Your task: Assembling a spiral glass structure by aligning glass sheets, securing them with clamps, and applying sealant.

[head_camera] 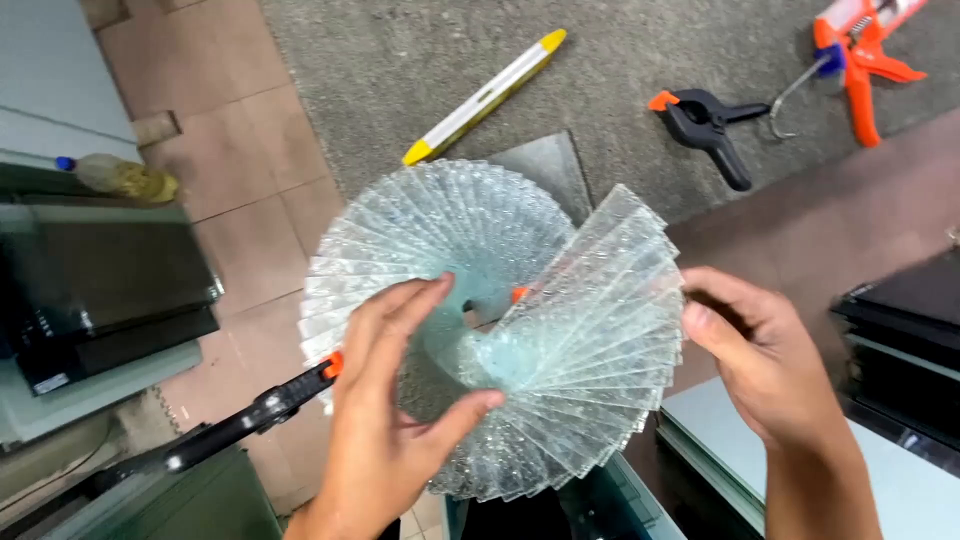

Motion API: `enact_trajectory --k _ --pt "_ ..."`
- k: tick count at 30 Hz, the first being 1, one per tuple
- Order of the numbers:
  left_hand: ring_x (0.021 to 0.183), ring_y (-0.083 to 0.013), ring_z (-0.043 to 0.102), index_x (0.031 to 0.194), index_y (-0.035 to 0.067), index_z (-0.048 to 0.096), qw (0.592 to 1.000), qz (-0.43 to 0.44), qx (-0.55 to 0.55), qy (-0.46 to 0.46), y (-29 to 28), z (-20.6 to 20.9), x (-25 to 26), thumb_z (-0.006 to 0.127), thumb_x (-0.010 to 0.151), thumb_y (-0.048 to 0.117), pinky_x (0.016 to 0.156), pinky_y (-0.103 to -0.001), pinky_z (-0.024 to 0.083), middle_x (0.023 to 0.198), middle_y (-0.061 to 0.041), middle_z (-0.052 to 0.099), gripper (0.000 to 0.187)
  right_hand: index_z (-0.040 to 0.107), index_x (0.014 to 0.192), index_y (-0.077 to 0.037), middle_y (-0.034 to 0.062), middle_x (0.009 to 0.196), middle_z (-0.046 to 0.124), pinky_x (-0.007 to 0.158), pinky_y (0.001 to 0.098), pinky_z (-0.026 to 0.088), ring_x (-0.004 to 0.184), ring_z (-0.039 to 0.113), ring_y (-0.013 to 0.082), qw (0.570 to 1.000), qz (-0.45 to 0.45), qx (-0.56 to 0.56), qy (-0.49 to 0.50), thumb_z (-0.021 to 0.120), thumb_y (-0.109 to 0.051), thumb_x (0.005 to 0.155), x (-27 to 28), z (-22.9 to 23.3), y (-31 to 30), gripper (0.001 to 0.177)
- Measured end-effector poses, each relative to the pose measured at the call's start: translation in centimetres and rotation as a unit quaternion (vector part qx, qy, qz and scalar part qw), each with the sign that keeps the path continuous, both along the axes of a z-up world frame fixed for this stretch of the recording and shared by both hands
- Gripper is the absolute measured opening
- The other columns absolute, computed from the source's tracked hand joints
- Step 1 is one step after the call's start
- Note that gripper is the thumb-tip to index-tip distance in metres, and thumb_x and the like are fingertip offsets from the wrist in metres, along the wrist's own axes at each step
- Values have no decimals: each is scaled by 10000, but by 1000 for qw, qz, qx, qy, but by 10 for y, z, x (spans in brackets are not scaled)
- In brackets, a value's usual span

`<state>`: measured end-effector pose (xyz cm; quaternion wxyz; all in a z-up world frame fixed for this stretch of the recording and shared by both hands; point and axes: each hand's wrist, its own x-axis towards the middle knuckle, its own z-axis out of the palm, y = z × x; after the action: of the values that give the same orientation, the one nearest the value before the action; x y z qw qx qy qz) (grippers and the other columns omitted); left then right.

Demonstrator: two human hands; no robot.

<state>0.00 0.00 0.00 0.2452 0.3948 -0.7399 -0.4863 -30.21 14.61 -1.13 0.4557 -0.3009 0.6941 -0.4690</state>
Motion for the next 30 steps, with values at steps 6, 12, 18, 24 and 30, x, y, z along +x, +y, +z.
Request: enact_trajectory --k 6,12,18,24,30 --pt "1429 -294 565 1398 172 717 999 -18 -14 25 -2 -2 1 892 900 382 1211 -513 417 1473 -77 604 568 761 1284 88 138 1165 785 932 382 538 1073 699 230 998 -26 49 37 564 10 1088 1 -6 4 288" --pt "1455 -319 532 1318 193 753 998 -27 -6 56 -6 -3 2 884 916 350 1252 -557 404 1462 -68 597 452 711 1351 108 190 1155 752 837 406 560 1015 696 273 997 -64 46 -20 547 -30 1100 -4 -10 11 330" --pt "1449 -313 543 1345 161 751 999 -32 5 31 -8 2 0 879 909 348 1202 -525 441 1454 -75 602 492 712 1251 38 -37 777 532 646 231 333 661 422 54 997 -77 -11 -20 565 -132 1164 -12 -25 22 240" --pt "1393 -292 603 1369 134 713 998 -26 -55 19 -7 0 -3 891 882 370 1197 -485 458 1438 -82 639 570 751 1288 71 121 1162 809 956 334 563 1060 729 192 1000 1 -27 2 560 -74 1117 -2 -9 1 294" --pt "1482 -315 571 1538 60 557 999 -34 7 18 -17 16 -6 816 723 557 1282 -556 432 1540 -160 622 990 825 1216 -13 8 1003 767 807 264 441 874 607 99 997 37 -6 65 614 -140 1104 -3 2 -8 271"
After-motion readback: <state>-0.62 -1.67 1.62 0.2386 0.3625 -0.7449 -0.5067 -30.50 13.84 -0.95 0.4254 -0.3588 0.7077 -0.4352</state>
